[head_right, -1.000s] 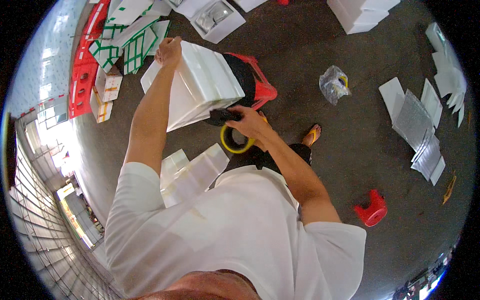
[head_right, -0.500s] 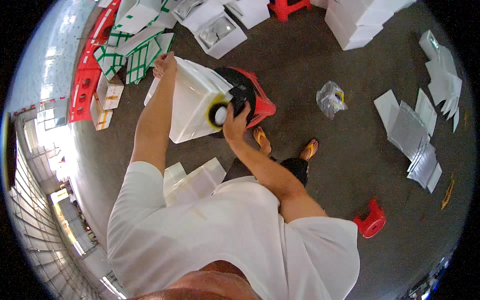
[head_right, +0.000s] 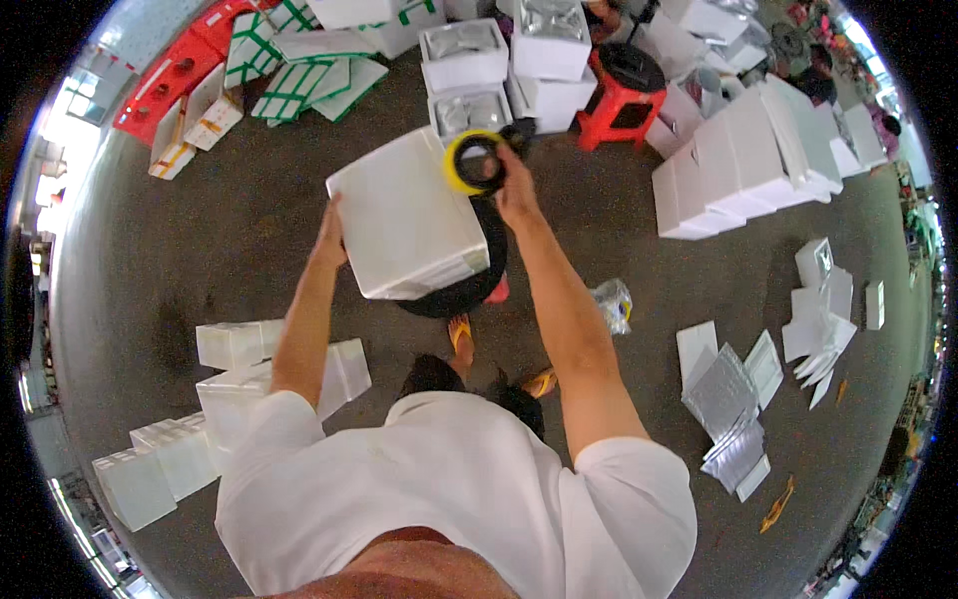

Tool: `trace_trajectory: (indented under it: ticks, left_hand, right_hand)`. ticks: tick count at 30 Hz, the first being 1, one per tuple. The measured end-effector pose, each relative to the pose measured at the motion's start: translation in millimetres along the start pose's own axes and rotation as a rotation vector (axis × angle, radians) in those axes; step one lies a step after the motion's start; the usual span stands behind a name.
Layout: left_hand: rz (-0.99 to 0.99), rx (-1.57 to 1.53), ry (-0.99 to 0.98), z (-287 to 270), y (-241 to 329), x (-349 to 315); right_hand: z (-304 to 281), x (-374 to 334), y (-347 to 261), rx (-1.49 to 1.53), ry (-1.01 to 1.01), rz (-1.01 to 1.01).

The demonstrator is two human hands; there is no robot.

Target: The person repeatedly picks up white styrofoam boxes, places them on a red stool, and seals them with yellow packing tape using a handheld dispenser. They then move the sealed boxes aside and continue the process with new boxes from a nearby pile.

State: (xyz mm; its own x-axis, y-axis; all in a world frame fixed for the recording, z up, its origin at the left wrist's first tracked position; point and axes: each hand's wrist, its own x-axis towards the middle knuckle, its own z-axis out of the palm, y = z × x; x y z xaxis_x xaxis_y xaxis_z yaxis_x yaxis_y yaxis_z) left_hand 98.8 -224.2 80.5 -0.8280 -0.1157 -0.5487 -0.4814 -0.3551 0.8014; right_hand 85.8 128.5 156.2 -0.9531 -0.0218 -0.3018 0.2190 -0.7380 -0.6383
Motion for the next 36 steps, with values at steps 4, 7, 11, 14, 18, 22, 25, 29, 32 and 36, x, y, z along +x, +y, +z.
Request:
trace_trajectory:
  ticks: [4,7,11,14,18,22,25,29,32,36]
  left_hand:
    - [0.029,-0.011,-0.003,14.6,-4.7,-26.4]
    - [0.121,0.013,0.123,19.2,-2.9,-45.3]
    - [0.287,0.160,0.187,15.4,19.1,-77.8]
    - [0.709,0.288,0.265,2.3,-12.5,-85.8]
    - [0.650,0.194,0.244,46.5,-61.2,-161.9]
    - [0.476,0.393,0.195,17.7,-188.4,-174.0]
    - [0.367,0.766,0.173,28.3,-202.7,-195.6]
    - [0.568,0.983,0.167,27.4,-178.4,-202.4]
    - [1.044,1.331,-0.079,59.1,-127.2,-198.3]
    - [1.086,1.595,-0.652,124.0,-109.0,-152.0]
  right_hand:
    - [48.4,33.1,49.7,-0.329,-0.106,0.139]
    - [44.0,21.9,56.6,-0.358,-0.072,0.122]
    - [61.6,-38.4,28.5,-0.237,-0.182,0.105]
    - [37.5,-68.8,20.4,-0.121,-0.136,0.003]
    - [-39.2,-124.1,11.8,0.152,-0.078,0.173]
    - [-91.1,-156.1,40.4,0.218,-0.014,0.237]
    - [-140.3,-159.0,37.7,0.130,0.026,0.263]
    - [-153.6,-167.2,29.0,0.154,-0.014,0.226]
    - [-196.0,-178.4,33.7,0.233,-0.030,0.206]
    - [-227.3,-263.4,-4.4,0.002,0.440,0.223]
